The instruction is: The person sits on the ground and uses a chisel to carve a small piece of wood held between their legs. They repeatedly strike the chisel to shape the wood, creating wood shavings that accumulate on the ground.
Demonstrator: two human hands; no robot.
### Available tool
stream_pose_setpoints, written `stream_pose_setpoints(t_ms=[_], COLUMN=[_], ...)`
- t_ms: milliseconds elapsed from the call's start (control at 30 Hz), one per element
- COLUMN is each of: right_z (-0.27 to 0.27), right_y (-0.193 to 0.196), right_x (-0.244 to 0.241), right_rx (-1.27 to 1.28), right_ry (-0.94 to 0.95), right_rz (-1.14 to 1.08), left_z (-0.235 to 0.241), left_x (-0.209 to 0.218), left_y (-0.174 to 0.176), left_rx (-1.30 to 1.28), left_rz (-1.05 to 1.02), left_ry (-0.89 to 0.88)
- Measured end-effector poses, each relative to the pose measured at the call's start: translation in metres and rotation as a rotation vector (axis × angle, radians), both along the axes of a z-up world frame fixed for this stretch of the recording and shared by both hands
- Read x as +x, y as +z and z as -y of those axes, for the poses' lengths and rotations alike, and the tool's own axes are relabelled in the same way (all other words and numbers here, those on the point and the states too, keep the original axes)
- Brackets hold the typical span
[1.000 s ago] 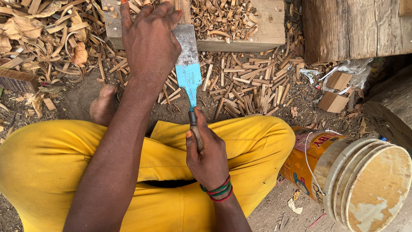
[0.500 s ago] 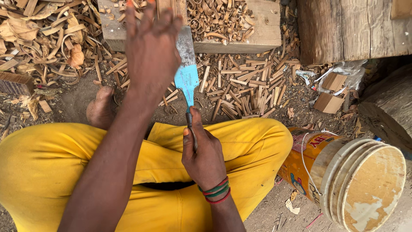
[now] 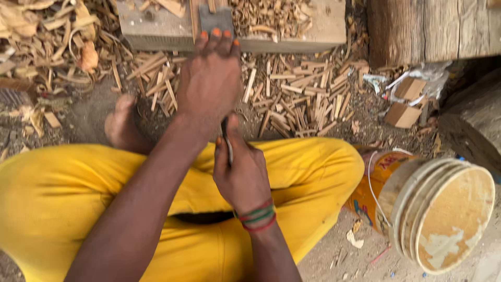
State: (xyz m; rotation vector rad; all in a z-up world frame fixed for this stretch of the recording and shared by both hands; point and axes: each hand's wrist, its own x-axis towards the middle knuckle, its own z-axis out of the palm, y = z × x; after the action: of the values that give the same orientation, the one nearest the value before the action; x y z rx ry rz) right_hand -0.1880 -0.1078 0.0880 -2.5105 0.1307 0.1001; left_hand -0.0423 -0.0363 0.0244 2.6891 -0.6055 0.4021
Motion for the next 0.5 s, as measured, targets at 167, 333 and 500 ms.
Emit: stream_pose_setpoints(t_ms=[167, 333, 500], right_z=[-0.003, -0.009, 0.005], right_y=[-0.023, -0.029, -0.026], right_x=[0.024, 0.038, 0.025], right_rx=[-0.001, 0.011, 0.119], right_ry=[0.055, 0.001, 0.053], right_rz=[0.224, 0.087, 0.290], left_z=[-0.014, -0.017, -0.045], left_x=[0.030, 0.025, 0.022], left_y=[0.014, -0.004, -0.003], left_rx=[-0.067, -0.173, -0.630], left_rz=[-0.406, -0.130, -0.274], left_ry=[0.040, -0.049, 0.050])
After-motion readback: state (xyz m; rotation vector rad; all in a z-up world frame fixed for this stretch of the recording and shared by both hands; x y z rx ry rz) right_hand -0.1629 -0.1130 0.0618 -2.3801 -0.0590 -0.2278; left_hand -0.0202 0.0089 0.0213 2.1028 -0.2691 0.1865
